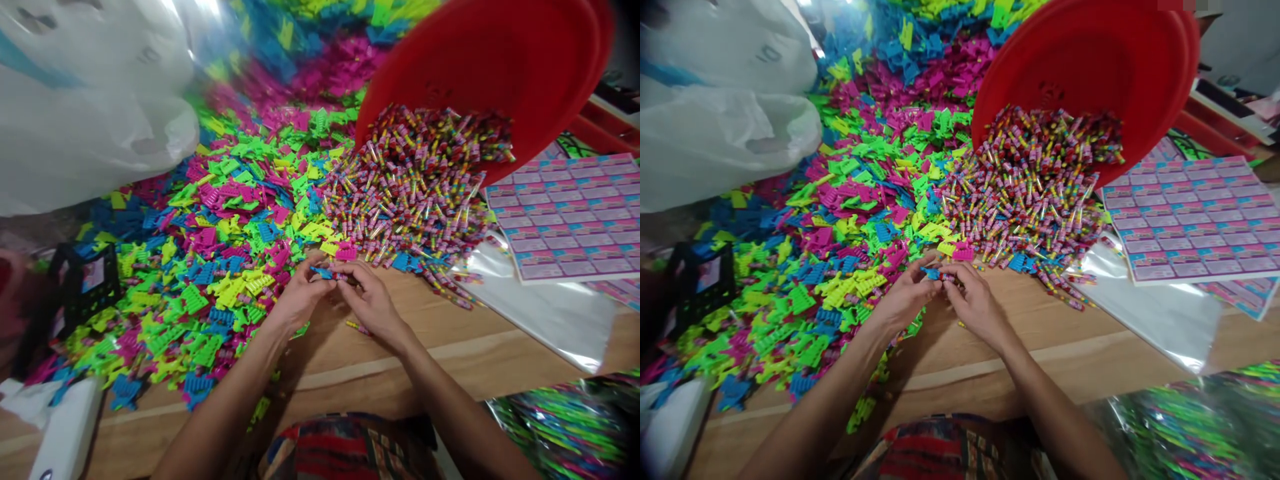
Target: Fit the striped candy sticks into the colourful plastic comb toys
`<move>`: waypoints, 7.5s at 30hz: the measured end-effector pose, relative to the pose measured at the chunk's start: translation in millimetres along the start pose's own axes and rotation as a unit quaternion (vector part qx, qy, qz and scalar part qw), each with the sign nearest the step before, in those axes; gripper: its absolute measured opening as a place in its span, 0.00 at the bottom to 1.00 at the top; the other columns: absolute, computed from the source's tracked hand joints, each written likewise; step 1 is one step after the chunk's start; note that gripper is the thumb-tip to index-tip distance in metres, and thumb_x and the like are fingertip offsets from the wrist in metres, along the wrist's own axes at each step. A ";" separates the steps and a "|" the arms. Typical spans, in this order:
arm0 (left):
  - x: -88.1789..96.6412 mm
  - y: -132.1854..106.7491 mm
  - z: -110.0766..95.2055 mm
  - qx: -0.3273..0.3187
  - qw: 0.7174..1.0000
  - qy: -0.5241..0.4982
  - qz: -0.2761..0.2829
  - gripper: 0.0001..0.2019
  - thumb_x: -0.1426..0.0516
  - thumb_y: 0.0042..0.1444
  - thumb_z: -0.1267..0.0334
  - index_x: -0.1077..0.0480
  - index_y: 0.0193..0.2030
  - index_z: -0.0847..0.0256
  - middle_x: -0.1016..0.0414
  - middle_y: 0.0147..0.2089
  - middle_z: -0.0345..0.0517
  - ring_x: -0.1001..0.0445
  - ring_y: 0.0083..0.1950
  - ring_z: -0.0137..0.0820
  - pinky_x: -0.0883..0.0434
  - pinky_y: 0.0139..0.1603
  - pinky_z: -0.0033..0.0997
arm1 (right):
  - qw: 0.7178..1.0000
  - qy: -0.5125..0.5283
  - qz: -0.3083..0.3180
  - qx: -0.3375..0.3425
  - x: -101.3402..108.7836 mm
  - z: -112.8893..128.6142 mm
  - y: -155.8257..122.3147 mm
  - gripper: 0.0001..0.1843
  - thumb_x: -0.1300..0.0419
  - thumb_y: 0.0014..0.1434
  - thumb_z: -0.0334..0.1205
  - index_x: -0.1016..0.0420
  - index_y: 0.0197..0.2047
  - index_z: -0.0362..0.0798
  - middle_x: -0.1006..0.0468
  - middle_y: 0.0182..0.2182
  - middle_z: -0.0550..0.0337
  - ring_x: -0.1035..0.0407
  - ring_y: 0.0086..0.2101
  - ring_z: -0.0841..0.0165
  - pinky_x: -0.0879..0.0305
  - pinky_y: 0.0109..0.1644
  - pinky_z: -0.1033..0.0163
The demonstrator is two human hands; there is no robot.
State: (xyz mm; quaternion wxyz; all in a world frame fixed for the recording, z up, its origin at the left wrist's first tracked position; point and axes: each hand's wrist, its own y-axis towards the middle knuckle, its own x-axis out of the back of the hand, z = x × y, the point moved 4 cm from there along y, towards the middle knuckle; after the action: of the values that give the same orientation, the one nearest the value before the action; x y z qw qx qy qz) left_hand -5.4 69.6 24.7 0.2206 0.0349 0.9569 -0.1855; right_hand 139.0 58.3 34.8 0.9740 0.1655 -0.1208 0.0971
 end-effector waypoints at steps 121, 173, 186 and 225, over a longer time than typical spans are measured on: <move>-0.7 -35.9 8.8 -0.071 0.985 0.104 -0.115 0.11 0.34 0.48 0.59 0.28 0.34 0.60 0.28 0.30 0.37 0.34 0.30 0.26 0.37 0.31 0.25 | 0.988 -0.080 0.110 0.078 5.4 21.8 -23.6 0.18 0.34 0.63 0.46 0.31 0.53 0.50 0.26 0.42 0.52 0.30 0.44 0.59 0.33 0.46 0.56; -10.7 94.0 -26.1 -0.187 0.785 0.589 -0.044 0.23 0.39 0.49 0.77 0.28 0.53 0.64 0.21 0.47 0.56 0.25 0.52 0.43 0.32 0.55 0.38 | 0.930 -0.293 0.200 0.098 -10.5 -51.7 1.9 0.16 0.50 0.66 0.23 0.24 0.47 0.42 0.25 0.45 0.46 0.34 0.47 0.59 0.35 0.52 0.55; 1.3 38.3 -24.7 -0.043 0.986 0.150 -0.050 0.22 0.29 0.40 0.62 0.33 0.39 0.60 0.25 0.29 0.37 0.28 0.28 0.28 0.31 0.33 0.28 | 1.000 -0.020 -0.009 -0.016 16.9 -36.1 3.2 0.11 0.48 0.71 0.41 0.26 0.51 0.52 0.25 0.45 0.56 0.30 0.47 0.62 0.34 0.54 0.54; -11.8 -11.8 6.4 -0.019 1.000 -0.023 -0.002 0.21 0.27 0.40 0.58 0.27 0.38 0.62 0.24 0.37 0.41 0.28 0.37 0.28 0.32 0.42 0.28 | 0.984 0.141 0.065 -0.088 9.9 -4.2 1.3 0.16 0.40 0.66 0.53 0.25 0.38 0.48 0.25 0.30 0.61 0.36 0.27 0.71 0.37 0.30 0.65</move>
State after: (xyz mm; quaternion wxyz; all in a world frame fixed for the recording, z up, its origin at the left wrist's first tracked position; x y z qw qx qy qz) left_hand 6.1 56.5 28.5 0.2432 0.0247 0.9548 -0.1689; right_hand 149.0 62.5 34.0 0.9836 0.0557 -0.0011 0.1714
